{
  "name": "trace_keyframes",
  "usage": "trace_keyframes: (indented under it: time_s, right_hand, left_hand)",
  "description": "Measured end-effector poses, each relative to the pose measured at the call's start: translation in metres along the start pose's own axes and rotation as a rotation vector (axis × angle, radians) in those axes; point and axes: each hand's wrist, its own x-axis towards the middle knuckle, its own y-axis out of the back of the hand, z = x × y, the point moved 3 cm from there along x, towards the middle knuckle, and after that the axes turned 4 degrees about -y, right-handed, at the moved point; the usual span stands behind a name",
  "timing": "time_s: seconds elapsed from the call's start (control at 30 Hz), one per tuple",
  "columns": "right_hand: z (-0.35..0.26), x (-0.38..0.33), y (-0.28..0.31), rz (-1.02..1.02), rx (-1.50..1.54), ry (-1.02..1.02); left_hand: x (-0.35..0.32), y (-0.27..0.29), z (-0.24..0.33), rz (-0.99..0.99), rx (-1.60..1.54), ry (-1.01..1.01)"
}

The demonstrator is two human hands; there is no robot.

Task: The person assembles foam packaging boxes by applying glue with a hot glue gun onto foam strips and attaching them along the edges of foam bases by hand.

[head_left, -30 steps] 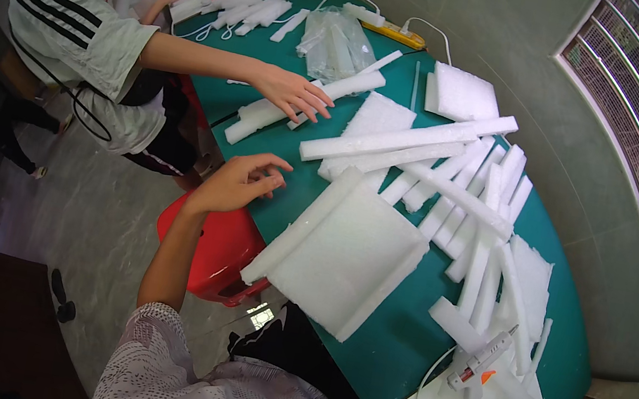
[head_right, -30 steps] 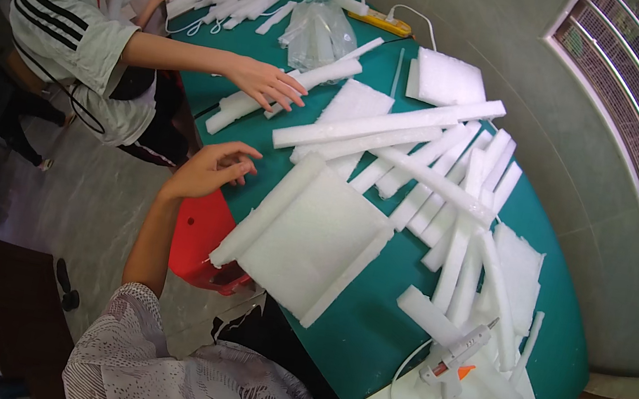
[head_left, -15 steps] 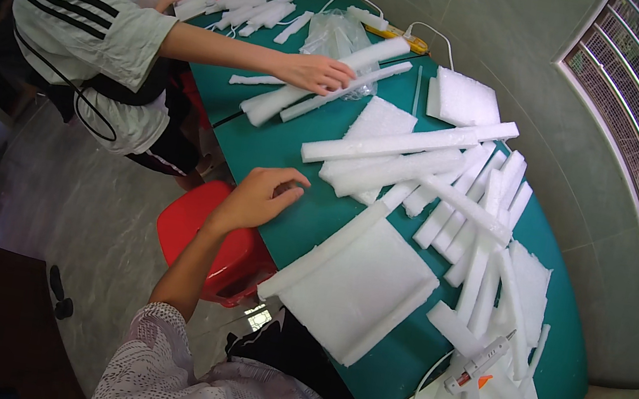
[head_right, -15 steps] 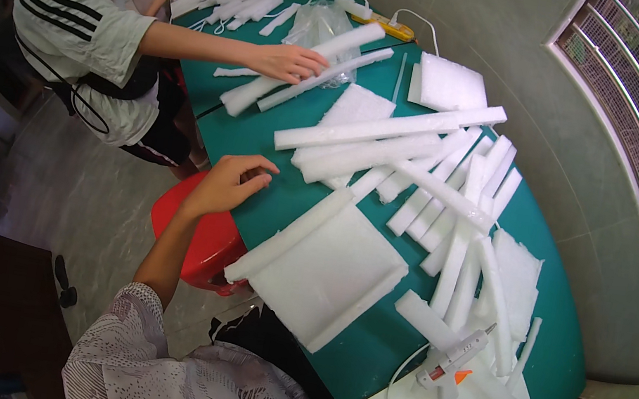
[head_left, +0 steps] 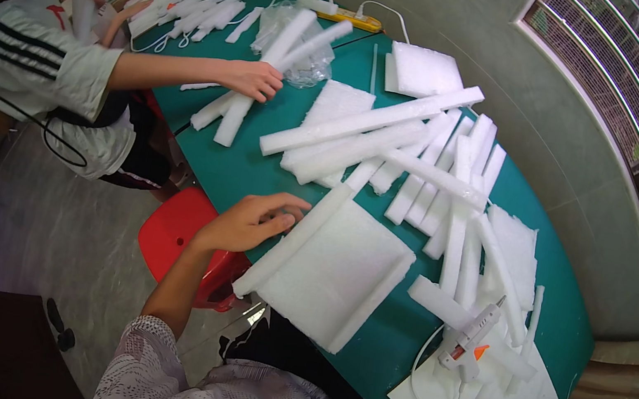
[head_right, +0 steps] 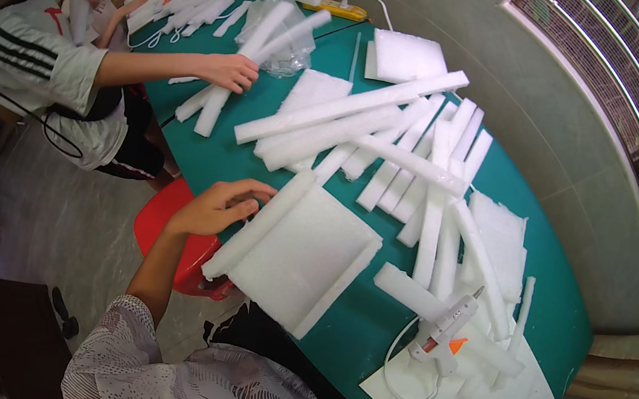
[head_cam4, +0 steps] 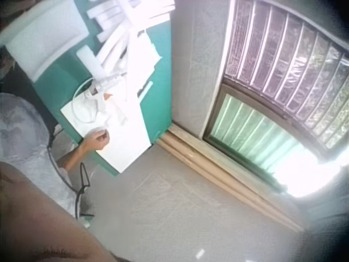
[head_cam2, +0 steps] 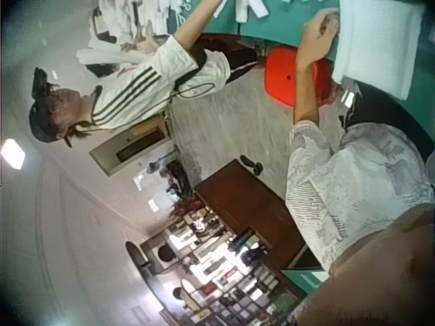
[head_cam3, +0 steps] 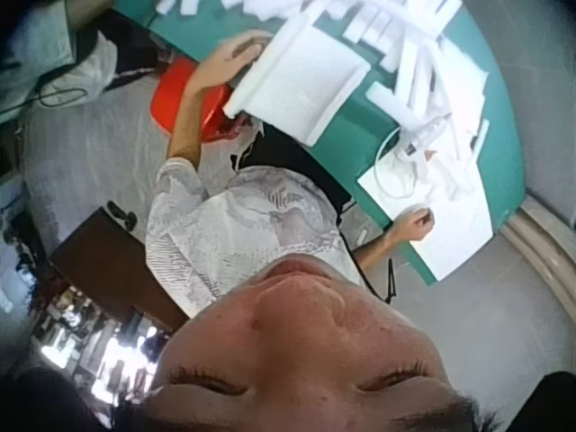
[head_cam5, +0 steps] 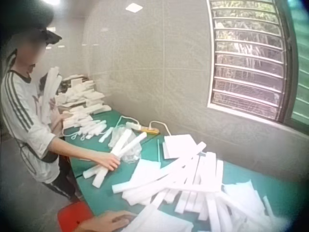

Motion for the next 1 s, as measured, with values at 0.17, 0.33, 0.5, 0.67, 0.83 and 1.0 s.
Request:
trace_keyframes:
  time_s: [0.17, 0.33, 0.5, 0.67, 0.83, 1.0]
  right_hand:
    - [0.003, 0.000, -0.001, -0.028, 0.106, -0.059]
    - [0.001, -0.001, -0.002, -0.029, 0.084, -0.033]
    - [0.002, -0.001, -0.001, -0.020, 0.112, -0.038]
    - [0.004, -0.001, -0.003, -0.048, 0.118, -0.039]
    - [0.006, 0.000, -0.004, -0.043, 0.080, -0.016]
    - [0.007, 0.001, -0.004, -0.047, 0.028, 0.039]
  left_hand:
    - [0.015, -0.007, 0.002, -0.019, 0.049, 0.039]
    - [0.048, -0.009, 0.007, 0.018, 0.360, -0.143]
    - [0.066, -0.030, 0.015, -0.123, 0.586, -0.258]
    - [0.077, -0.037, 0.016, -0.253, 0.684, -0.211]
    - [0.075, -0.037, 0.016, -0.227, 0.721, -0.235]
    - [0.074, -0.036, 0.014, -0.069, 0.767, -0.242]
